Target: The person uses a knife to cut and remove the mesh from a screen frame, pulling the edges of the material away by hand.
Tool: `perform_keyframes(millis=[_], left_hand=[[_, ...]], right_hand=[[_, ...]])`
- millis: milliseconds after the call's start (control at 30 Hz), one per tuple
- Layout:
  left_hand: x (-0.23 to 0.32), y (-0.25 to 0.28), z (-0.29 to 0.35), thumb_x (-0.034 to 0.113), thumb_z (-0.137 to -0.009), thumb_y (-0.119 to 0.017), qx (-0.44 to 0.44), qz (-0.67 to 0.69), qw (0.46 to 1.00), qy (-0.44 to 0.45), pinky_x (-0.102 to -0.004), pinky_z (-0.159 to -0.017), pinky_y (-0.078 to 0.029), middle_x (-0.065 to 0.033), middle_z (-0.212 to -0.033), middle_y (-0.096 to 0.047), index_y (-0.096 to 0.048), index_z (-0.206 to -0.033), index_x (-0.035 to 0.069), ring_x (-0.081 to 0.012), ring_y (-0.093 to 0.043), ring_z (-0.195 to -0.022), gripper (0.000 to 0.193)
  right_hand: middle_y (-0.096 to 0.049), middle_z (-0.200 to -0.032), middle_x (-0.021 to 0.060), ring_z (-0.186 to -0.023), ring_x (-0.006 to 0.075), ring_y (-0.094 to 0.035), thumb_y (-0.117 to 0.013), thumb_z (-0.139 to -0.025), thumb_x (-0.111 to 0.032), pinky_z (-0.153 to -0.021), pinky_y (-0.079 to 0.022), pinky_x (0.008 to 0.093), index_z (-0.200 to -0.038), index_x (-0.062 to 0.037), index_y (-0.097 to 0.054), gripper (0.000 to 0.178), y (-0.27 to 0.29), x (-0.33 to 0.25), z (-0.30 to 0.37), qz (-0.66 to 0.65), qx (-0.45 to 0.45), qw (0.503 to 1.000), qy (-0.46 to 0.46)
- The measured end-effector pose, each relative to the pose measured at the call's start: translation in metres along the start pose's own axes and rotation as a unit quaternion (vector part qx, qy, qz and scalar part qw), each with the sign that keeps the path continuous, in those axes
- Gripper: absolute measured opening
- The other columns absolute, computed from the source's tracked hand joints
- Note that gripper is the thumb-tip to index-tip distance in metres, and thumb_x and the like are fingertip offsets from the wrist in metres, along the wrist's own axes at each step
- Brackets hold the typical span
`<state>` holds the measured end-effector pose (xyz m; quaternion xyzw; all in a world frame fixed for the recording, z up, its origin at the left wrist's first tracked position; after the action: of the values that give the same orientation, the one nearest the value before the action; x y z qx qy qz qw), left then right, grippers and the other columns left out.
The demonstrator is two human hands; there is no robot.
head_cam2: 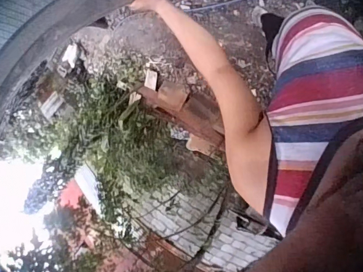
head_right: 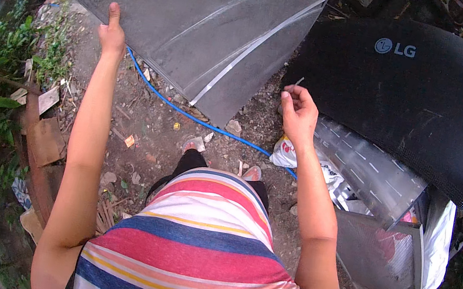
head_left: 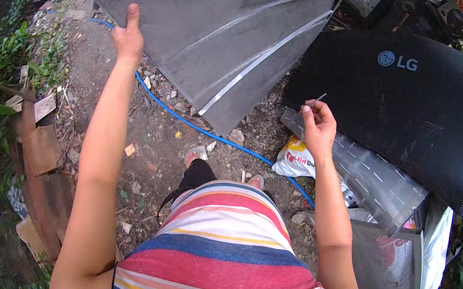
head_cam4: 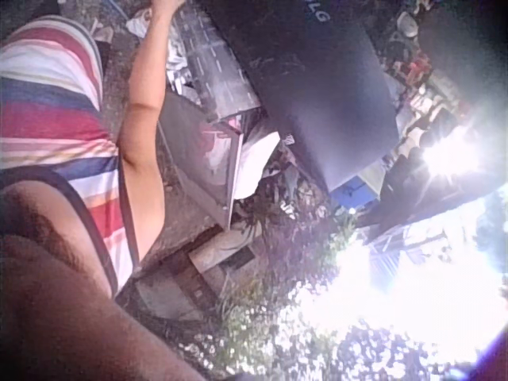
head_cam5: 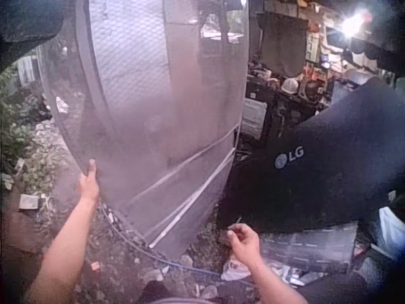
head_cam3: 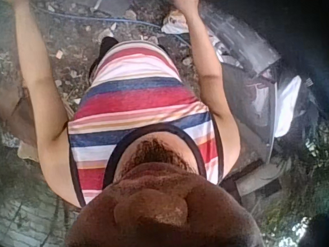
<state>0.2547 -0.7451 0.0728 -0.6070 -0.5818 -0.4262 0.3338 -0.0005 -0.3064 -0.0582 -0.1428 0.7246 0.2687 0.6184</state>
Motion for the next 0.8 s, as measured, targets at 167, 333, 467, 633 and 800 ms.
perform_keyframes(millis=[167, 333, 467, 633, 800], left_hand=[[0.002, -0.017, 0.014, 0.065, -0.083, -0.063, -0.047, -0.060, 0.994, 0.078, -0.0374, -0.093, -0.044, -0.0194, -0.111, -0.066, -0.060, -0.109, -0.013, -0.0245, -0.059, -0.103, 0.082], [0.053, -0.030, 0.038, 0.046, -0.088, -0.068, -0.157, 0.151, 0.976, -0.008, -0.0381, -0.086, -0.048, -0.0134, -0.102, -0.068, -0.065, -0.106, 0.000, -0.0237, -0.063, -0.094, 0.049], [0.057, -0.039, 0.052, 0.033, -0.087, -0.071, -0.240, 0.153, 0.958, -0.030, -0.0382, -0.084, -0.046, -0.0154, -0.102, -0.059, -0.056, -0.110, 0.000, -0.0284, -0.058, -0.096, 0.043], [0.069, -0.035, 0.041, 0.019, -0.081, -0.068, -0.424, 0.258, 0.849, -0.179, -0.0389, -0.091, -0.041, -0.0131, -0.112, -0.055, -0.051, -0.119, 0.003, -0.0260, -0.053, -0.106, 0.045], [-0.022, -0.099, -0.057, 0.051, -0.082, -0.066, -0.401, 0.268, 0.874, -0.055, -0.0373, -0.084, -0.046, -0.0075, -0.098, -0.057, -0.051, -0.119, 0.003, -0.0209, -0.056, -0.090, 0.063]], right_hand=[[-0.068, -0.105, 0.0134, -0.095, 0.0162, -0.066, -0.066, -0.088, -0.017, -0.085, -0.050, 0.0302, -0.126, -0.0043, -0.057, 0.042, -0.004, 0.085, 0.007, 0.409, 0.039, 0.911, -0.016], [-0.049, -0.140, 0.0157, -0.125, 0.0278, -0.050, -0.070, -0.085, -0.026, -0.097, -0.044, 0.0387, -0.139, -0.0025, -0.046, 0.063, -0.132, -0.105, 0.008, 0.135, 0.016, 0.987, 0.089], [-0.036, -0.148, 0.0231, -0.133, 0.0333, -0.040, -0.074, -0.079, -0.040, -0.105, -0.036, 0.0427, -0.144, 0.0013, -0.037, 0.085, -0.209, -0.288, -0.010, 0.157, 0.094, 0.909, 0.376], [-0.034, -0.144, 0.0281, -0.133, 0.0405, -0.036, -0.080, -0.071, -0.038, -0.108, -0.033, 0.0462, -0.145, 0.0030, -0.032, 0.097, -0.256, -0.337, -0.025, 0.296, 0.170, 0.845, 0.412], [-0.035, -0.144, 0.0289, -0.133, 0.0409, -0.038, -0.081, -0.069, -0.032, -0.108, -0.033, 0.0462, -0.143, 0.0024, -0.034, 0.094, -0.260, -0.337, -0.022, 0.323, 0.187, 0.844, 0.385]])
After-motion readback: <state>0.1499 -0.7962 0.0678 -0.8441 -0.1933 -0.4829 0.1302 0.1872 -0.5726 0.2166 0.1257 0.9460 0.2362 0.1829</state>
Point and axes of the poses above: each hand's wrist, its own z-axis away from the middle knuckle, its own y-axis out of the back of the hand, x = y × z, the point moved 9 cm from there along -z, towards the middle knuckle
